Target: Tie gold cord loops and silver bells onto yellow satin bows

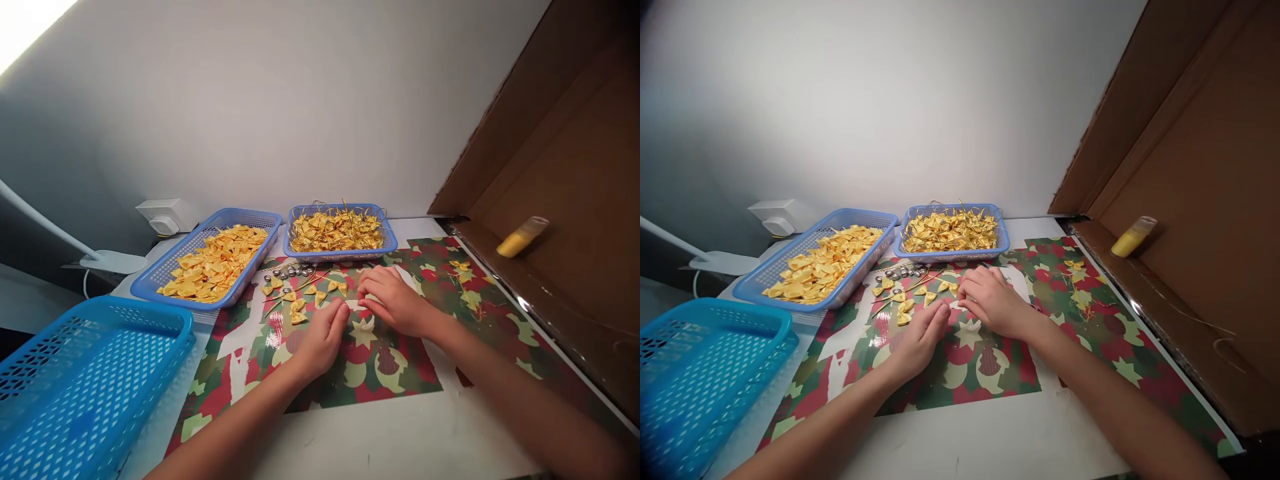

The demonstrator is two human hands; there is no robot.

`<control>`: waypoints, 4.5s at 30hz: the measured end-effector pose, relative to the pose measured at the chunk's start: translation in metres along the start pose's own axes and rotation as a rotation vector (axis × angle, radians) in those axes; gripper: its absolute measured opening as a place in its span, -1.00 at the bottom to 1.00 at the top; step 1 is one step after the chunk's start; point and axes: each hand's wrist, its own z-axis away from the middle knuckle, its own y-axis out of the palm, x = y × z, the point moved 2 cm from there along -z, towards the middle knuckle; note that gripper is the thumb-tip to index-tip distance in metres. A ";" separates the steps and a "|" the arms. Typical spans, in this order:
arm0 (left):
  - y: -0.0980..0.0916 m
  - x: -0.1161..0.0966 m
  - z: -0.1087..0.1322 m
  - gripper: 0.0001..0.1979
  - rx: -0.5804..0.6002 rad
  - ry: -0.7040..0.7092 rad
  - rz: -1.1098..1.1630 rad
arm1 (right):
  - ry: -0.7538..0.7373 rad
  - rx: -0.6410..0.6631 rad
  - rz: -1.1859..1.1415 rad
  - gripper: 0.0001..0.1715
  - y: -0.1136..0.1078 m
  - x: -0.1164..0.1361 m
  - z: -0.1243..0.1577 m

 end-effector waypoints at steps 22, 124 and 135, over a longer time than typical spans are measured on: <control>-0.008 0.014 -0.006 -0.63 -0.149 -0.374 0.844 | -0.196 -0.126 -0.064 -0.79 0.016 0.010 0.005; 0.001 0.014 0.004 -0.88 -0.062 -0.343 0.674 | 0.047 0.030 -0.379 -0.83 0.043 0.018 0.003; -0.004 0.015 -0.002 -0.86 -0.194 -0.358 0.800 | -0.056 0.119 -0.321 -0.82 0.033 0.004 0.004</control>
